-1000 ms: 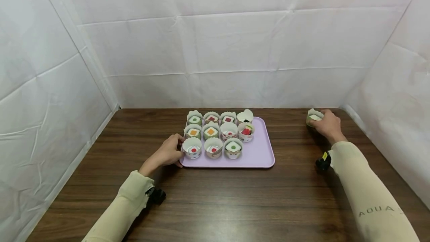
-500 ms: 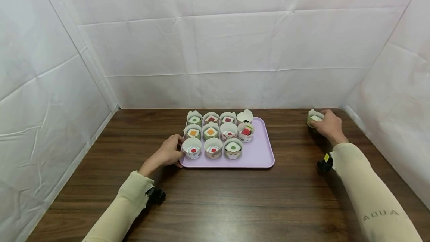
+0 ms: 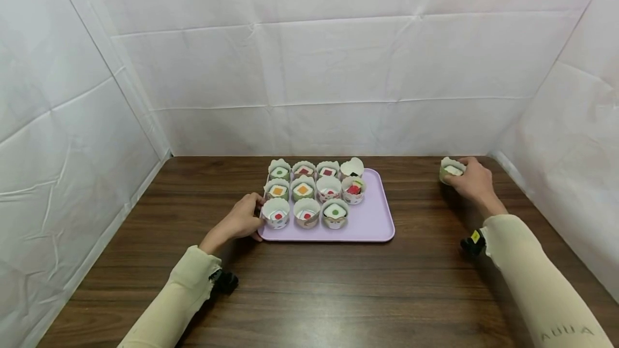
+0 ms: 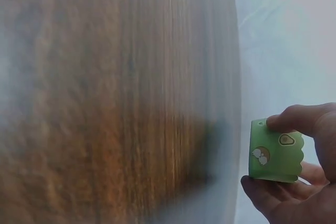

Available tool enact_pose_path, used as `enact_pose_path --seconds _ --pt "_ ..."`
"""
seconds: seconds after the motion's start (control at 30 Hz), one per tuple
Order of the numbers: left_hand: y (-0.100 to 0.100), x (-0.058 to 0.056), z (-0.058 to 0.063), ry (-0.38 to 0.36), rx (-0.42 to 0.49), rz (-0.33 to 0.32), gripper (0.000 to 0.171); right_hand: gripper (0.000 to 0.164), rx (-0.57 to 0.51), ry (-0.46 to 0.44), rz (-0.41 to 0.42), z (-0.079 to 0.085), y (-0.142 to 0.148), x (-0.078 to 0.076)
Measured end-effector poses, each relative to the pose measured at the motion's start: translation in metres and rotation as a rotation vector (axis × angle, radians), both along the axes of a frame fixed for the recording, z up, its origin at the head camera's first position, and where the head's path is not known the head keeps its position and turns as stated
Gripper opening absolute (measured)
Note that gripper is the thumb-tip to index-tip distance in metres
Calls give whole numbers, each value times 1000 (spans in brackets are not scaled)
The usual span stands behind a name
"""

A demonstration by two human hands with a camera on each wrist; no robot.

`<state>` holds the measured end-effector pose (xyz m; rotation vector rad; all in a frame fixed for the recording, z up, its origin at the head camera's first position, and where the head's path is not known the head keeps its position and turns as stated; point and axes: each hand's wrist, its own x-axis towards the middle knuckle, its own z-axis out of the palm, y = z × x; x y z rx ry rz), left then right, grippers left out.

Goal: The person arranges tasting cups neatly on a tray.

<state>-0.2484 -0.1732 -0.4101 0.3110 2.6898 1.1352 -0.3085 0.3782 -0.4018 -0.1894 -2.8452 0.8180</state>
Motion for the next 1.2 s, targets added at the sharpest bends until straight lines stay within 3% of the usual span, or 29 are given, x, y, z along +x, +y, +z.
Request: enact_pose_path --seconds 0.37,0.87,1.2 --pt "0 0 0 -8 11 8 44 72 2 56 71 5 -25 19" --pt "-1 -1 0 39 -43 -10 47 66 -19 99 161 7 -71 48" --pt "-2 0 1 26 -36 -6 46 66 -18 79 180 5 -86 57"
